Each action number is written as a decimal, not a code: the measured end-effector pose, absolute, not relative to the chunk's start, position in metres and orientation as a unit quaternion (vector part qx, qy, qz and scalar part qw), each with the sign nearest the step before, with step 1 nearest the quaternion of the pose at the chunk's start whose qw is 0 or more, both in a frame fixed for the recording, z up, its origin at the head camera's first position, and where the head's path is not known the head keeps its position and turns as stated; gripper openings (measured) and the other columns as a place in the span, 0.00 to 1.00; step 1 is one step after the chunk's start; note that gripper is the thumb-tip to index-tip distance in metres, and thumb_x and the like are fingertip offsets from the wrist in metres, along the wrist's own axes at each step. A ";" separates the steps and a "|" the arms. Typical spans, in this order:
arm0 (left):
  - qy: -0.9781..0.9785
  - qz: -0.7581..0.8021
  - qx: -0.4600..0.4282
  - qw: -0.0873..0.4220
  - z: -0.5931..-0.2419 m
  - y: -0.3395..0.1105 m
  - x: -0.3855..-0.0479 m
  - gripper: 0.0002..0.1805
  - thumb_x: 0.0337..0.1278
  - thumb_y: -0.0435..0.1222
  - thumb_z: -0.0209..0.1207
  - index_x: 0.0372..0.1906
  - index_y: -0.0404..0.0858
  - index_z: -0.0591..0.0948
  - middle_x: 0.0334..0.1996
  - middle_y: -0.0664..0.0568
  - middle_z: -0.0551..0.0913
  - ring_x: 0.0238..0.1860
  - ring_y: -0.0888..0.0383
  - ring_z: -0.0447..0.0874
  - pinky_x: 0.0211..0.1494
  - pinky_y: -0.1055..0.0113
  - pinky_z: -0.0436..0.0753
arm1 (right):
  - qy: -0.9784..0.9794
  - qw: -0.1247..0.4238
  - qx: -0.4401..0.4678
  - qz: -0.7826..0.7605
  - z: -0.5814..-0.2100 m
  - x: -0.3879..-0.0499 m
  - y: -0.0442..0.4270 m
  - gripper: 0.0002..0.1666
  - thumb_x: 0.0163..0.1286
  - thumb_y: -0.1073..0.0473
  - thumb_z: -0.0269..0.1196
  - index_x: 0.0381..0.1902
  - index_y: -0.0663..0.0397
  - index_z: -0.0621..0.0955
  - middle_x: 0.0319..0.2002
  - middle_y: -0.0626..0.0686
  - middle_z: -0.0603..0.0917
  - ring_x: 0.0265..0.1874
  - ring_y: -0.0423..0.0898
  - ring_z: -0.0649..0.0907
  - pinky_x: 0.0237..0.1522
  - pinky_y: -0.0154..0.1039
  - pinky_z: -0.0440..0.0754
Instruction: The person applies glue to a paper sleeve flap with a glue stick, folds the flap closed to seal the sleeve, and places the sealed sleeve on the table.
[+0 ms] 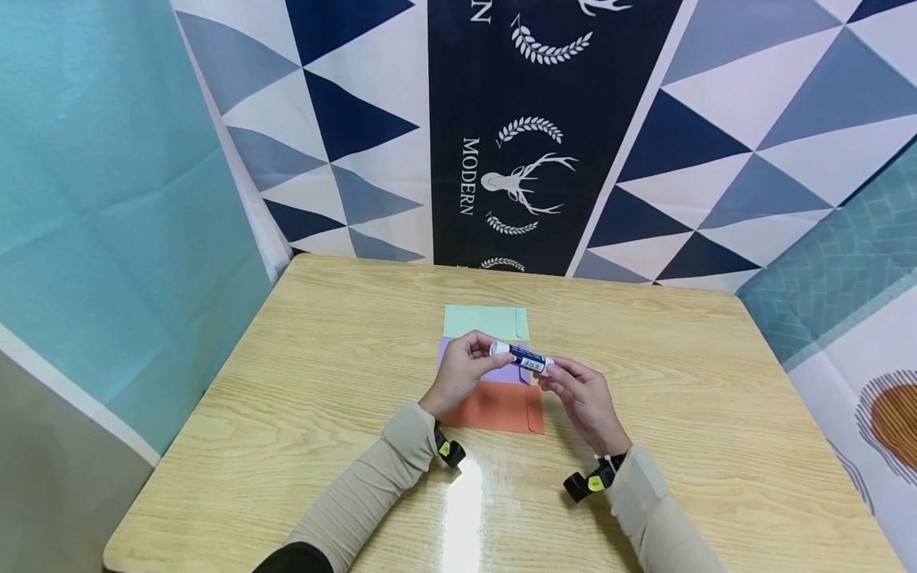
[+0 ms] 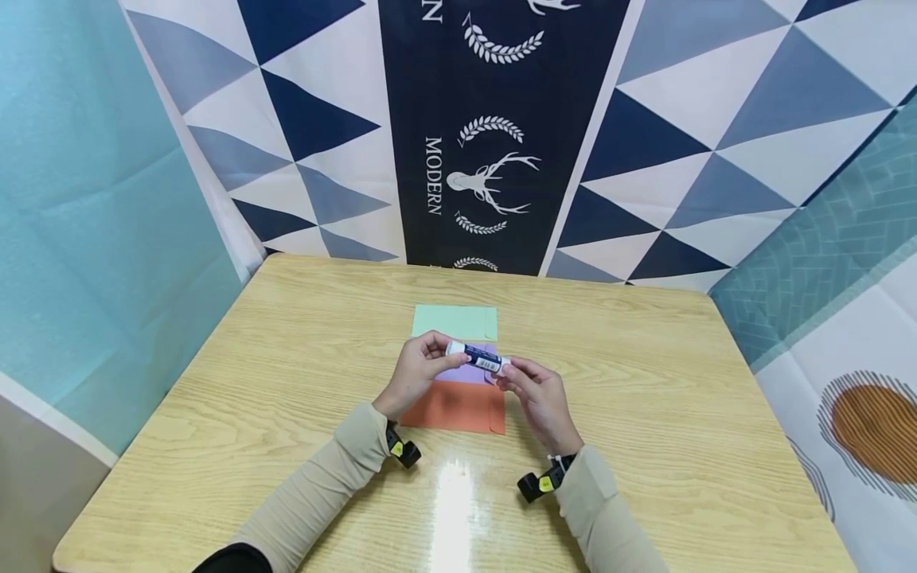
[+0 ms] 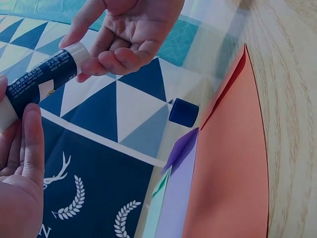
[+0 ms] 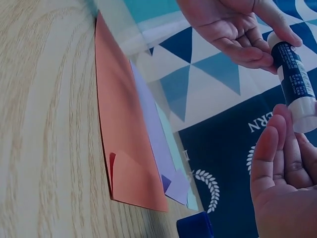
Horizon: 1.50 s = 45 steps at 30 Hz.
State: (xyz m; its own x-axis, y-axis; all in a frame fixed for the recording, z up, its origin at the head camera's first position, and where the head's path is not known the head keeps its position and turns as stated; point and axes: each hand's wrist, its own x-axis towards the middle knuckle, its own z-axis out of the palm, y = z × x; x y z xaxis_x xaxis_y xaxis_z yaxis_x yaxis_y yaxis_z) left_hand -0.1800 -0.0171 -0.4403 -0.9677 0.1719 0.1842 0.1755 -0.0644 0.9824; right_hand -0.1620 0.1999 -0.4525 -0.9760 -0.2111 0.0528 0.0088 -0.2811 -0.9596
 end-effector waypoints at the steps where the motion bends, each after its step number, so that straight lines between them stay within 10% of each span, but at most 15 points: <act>1: -0.684 -0.719 -0.127 0.001 -0.440 -0.017 -0.180 0.14 0.54 0.30 0.67 0.43 0.26 0.79 0.36 0.40 0.83 0.31 0.68 0.80 0.39 0.76 0.81 | 0.594 0.070 -0.089 -0.796 -0.453 -0.162 0.200 0.10 0.73 0.63 0.58 0.42 0.46 0.86 0.36 0.46 0.89 0.35 0.37 0.86 0.41 0.29 0.84; 28: -0.691 -0.712 -0.121 -0.032 -0.435 -0.018 -0.181 0.17 0.53 0.30 0.67 0.49 0.30 0.80 0.33 0.55 0.79 0.30 0.66 0.74 0.33 0.77 0.74 | 0.687 0.060 -0.134 -0.712 -0.442 -0.173 0.209 0.22 0.69 0.63 0.62 0.57 0.72 0.77 0.45 0.43 0.84 0.38 0.36 0.81 0.44 0.29 0.83; 45: -0.721 -0.680 -0.114 -0.062 -0.435 -0.012 -0.181 0.18 0.52 0.29 0.68 0.49 0.28 0.81 0.29 0.56 0.80 0.28 0.67 0.75 0.30 0.77 0.74 | 0.840 -0.004 -0.186 -0.510 -0.431 -0.174 0.198 0.21 0.61 0.58 0.70 0.52 0.57 0.84 0.48 0.56 0.85 0.39 0.37 0.77 0.39 0.29 0.77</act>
State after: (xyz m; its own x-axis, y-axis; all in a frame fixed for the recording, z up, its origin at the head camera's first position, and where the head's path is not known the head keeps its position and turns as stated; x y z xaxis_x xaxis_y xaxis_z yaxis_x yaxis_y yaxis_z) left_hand -0.1805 -0.0124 -0.4349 -0.9663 0.2493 0.0649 0.0794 0.0487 0.9956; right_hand -0.1739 0.1981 -0.4308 -0.9308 -0.3084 0.1961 -0.3161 0.4101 -0.8555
